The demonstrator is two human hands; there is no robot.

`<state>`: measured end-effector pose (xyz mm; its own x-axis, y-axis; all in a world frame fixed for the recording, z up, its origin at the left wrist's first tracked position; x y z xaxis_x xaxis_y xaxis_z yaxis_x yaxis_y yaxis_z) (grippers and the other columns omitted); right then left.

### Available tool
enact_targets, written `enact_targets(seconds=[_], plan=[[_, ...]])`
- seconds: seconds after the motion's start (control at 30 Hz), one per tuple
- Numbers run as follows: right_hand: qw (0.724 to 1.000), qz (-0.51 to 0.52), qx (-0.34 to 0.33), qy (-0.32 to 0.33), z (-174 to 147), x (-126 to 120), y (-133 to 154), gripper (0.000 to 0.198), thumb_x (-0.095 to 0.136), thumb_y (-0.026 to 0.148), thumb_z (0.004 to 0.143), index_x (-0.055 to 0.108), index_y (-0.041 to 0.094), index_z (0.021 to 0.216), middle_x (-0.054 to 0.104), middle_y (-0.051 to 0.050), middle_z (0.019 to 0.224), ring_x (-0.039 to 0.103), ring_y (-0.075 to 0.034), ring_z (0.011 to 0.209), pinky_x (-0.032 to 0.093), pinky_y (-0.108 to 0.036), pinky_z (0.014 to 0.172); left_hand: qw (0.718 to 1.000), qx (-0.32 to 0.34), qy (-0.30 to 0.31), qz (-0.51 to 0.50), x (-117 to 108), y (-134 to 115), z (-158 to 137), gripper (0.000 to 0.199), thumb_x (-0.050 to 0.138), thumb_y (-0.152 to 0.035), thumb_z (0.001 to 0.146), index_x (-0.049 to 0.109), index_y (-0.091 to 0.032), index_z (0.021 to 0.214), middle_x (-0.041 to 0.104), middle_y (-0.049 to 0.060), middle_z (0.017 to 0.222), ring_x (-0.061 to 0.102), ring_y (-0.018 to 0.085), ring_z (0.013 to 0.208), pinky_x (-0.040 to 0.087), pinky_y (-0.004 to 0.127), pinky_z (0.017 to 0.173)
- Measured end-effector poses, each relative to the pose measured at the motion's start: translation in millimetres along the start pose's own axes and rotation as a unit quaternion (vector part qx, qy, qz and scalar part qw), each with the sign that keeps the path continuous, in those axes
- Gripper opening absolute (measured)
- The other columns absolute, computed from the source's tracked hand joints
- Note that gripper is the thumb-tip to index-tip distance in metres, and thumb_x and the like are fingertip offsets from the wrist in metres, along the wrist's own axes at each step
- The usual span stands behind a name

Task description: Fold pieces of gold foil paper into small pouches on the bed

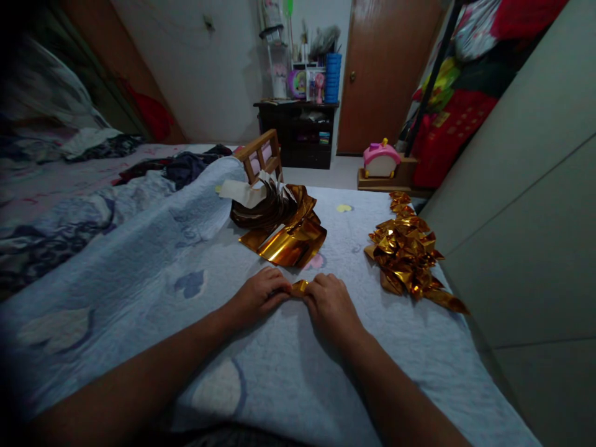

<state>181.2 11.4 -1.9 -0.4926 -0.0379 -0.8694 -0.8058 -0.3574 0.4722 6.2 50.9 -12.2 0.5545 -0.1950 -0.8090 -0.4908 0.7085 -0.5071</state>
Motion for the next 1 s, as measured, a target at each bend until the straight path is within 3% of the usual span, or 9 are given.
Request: enact_targets(seconds=[0.3,0.57,0.83,1.0], plan=[[0.999,-0.013,0.035,0.039,1.3,-0.7,-9.2,0.012,0.06,0.008,0.088,0.068,0.016,0.087,0.063,-0.005,0.087,0.055,-0.02,0.087,0.038,-0.031,0.078,0.999,0.039,0.0,0.033,-2.7,-2.1,-1.0,0.009,0.061,-0.02,0.096,0.066,-0.016,0.09,0.064,0.005,0.087,0.056,0.02,0.083,0.044,0.03,0.075],[0.999,0.019,-0.001,0.04,1.0,-6.3,-3.8,0.02,0.056,0.002,0.085,0.068,0.017,0.088,0.062,-0.005,0.089,0.054,-0.019,0.089,0.038,-0.031,0.081,0.983,0.124,-0.009,0.134,-5.8,-18.5,-3.8,0.022,0.051,-0.023,0.102,0.069,-0.017,0.09,0.064,0.005,0.079,0.052,0.019,0.074,0.04,0.031,0.067],[0.999,0.025,-0.02,0.016,1.8,-1.5,-4.7,0.022,0.055,-0.001,0.08,0.063,0.017,0.088,0.062,-0.005,0.088,0.053,-0.02,0.087,0.04,-0.032,0.08,0.995,0.066,-0.001,0.068,-2.8,-13.0,-5.5,0.009,0.056,-0.018,0.097,0.066,-0.017,0.097,0.068,0.006,0.088,0.057,0.02,0.082,0.045,0.033,0.074],[0.999,0.022,-0.016,0.021,3.2,0.4,-8.3,0.013,0.058,0.007,0.088,0.067,0.017,0.089,0.063,-0.006,0.089,0.055,-0.021,0.089,0.041,-0.033,0.082,0.999,0.038,0.002,0.032,0.7,-5.8,-5.2,0.01,0.058,-0.019,0.097,0.067,-0.017,0.098,0.066,0.006,0.09,0.058,0.021,0.086,0.045,0.032,0.076]])
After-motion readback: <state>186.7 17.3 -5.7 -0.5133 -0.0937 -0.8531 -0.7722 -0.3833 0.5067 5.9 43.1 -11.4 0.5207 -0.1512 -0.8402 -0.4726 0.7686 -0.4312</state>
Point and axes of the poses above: each hand's wrist, its own z-axis towards the middle knuckle, its own x-axis out of the palm, y = z × x, the point moved 4 cm from there along z, towards the middle knuckle
